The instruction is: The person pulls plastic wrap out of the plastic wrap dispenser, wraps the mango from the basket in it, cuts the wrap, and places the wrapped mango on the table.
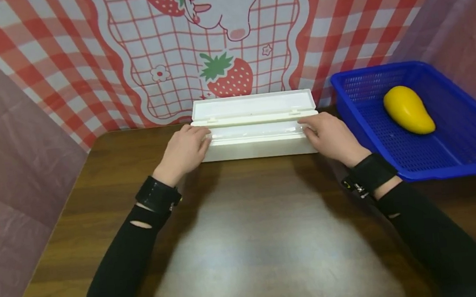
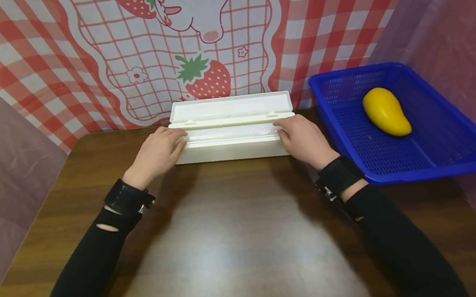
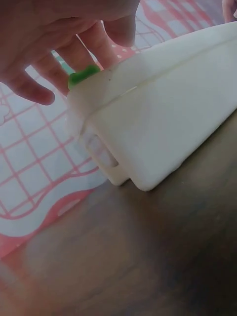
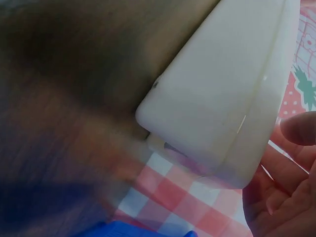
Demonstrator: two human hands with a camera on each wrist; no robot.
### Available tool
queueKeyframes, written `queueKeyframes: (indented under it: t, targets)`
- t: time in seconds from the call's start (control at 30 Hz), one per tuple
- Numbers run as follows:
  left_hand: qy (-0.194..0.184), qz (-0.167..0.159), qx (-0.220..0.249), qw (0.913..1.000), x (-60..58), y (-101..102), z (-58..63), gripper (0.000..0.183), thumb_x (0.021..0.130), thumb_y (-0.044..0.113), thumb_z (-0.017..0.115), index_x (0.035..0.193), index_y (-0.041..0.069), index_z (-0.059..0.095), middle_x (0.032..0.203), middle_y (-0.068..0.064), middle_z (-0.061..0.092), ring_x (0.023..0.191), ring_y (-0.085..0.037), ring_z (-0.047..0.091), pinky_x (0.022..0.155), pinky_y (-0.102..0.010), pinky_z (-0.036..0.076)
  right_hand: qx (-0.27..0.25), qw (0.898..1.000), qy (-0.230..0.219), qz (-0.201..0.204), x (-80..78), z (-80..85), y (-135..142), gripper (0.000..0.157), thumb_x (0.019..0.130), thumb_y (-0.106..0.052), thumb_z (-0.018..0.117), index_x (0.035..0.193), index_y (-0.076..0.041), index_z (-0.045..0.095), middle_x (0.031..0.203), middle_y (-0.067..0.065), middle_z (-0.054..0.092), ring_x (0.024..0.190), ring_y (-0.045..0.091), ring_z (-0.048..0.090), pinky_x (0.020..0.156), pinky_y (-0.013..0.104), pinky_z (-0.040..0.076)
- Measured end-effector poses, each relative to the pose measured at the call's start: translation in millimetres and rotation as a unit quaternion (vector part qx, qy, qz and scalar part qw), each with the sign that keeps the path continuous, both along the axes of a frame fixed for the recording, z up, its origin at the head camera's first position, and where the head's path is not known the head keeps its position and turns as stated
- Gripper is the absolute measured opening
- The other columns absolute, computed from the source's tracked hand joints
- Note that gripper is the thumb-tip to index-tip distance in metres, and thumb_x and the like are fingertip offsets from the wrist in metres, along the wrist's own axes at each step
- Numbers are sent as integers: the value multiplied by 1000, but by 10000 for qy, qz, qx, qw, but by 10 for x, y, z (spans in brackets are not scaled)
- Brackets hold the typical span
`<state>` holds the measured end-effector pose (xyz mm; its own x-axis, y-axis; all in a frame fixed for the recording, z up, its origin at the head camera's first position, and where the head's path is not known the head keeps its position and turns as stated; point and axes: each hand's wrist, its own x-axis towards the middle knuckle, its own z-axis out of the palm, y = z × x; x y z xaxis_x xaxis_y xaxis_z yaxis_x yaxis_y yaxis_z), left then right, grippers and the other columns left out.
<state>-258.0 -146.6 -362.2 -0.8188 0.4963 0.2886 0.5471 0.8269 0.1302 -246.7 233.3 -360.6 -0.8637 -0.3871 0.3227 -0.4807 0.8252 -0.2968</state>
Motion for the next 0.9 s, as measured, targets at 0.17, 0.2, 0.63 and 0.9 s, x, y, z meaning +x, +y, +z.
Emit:
queueKeyframes:
  t: [0.17, 0.2, 0.63, 0.9]
  targets:
    - [-68, 110, -100, 9999, -17, 5, 23, 34, 105, 26, 51, 128, 7, 66, 128, -10, 65, 113, -31, 53, 93, -47, 46, 38, 10000, -47, 26, -48, 34, -14, 29, 99, -10, 57, 123, 0, 68, 111, 20, 70, 100, 37, 61, 82, 52, 46]
    - [-89, 140, -124, 9998, -20, 9, 26, 34, 105, 26, 50, 128, 7, 66, 129, -9, 65, 113, -31, 53, 92, -47, 46, 50, 10000, -72, 31, -53, 42, -13, 29, 99, -10, 57, 123, 1, 68, 109, 20, 70, 98, 38, 61, 81, 52, 46]
    - [108, 342, -290, 9989, -77, 114, 58, 21, 102, 21, 56, 106, 8, 72, 112, -7, 71, 98, -34, 51, 78, -48, 46, 157, 9976, -657, -165, -131, 144, -7, 32, 96, -12, 59, 126, -4, 68, 107, 22, 70, 84, 35, 60, 69, 51, 45]
    - [-2, 558, -89, 9984, -102, 113, 112, 18, 96, 24, 68, 107, 14, 78, 105, -3, 75, 91, -33, 54, 77, -49, 45, -106, 9970, -691, -324, -186, 122, 11, 26, 94, -19, 68, 116, -6, 74, 67, 6, 64, 62, 24, 50, 59, 36, 38]
